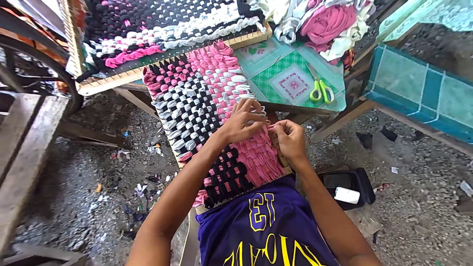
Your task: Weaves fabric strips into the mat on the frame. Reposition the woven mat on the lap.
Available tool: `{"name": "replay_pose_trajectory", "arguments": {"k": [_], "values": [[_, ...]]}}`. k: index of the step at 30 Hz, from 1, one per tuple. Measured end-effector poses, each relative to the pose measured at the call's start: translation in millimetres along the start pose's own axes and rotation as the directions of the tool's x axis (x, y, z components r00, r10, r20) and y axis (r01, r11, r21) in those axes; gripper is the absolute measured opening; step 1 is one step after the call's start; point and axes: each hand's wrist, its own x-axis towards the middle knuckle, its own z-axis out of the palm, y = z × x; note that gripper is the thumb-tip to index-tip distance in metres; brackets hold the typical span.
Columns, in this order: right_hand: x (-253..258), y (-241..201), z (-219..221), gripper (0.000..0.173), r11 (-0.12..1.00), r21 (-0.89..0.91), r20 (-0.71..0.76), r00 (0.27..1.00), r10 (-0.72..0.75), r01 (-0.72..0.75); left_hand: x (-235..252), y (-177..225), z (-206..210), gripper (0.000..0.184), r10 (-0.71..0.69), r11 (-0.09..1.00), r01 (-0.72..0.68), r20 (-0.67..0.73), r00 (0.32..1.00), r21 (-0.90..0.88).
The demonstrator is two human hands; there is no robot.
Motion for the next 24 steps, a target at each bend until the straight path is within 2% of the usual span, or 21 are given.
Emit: {"name": "replay_pose_trajectory", "arguments": {"k": [2,4,6,13,18,20,22,24], "values": [[-0.3,-4.2,3.6,0.019,0.998,-0.043,-0.006,0.999,-0.046,0.046,4.5,11.7,0.6,0.039,-0.080,0.997,0.081,-0.035,0.996,0.021],[-2.3,-5.0,7.4,0.022,0.991,-0.108,-0.002,0.996,-0.084,0.084,6.8,16.0,6.6,0.024,-0.074,0.996,0.077,-0.055,0.996,0.051],[-1.6,-3.9,10.6,0.023,0.982,-0.147,-0.008,0.993,-0.119,0.116,3.7,12.7,8.5,0.021,-0.058,0.998,0.059,-0.050,0.997,0.022],[-6.2,-0.7,14.8,0.020,0.990,0.036,-0.006,0.991,-0.135,0.135,-12.2,7.7,7.4,0.026,-0.007,0.991,0.013,-0.042,0.999,0.137],[-19.0,-0.1,14.3,0.017,0.991,0.051,0.031,0.991,-0.127,0.126,1.6,3.7,-0.5,0.029,-0.058,0.998,0.059,-0.026,0.998,0.015],[-17.4,0.3,16.6,0.016,0.989,0.052,0.027,0.990,-0.139,0.138,11.8,2.7,-4.1,0.027,-0.067,0.997,0.068,-0.028,0.997,0.040],[-14.4,-0.3,19.0,0.016,0.988,0.057,0.008,0.989,-0.146,0.146,23.4,6.2,-9.8,0.019,-0.064,0.992,0.062,0.020,0.998,0.111],[-15.1,1.0,18.3,0.017,0.990,0.062,0.002,0.992,-0.128,0.128,35.7,16.9,-16.3,0.015,-0.079,0.978,0.051,0.134,0.988,0.203]]}}
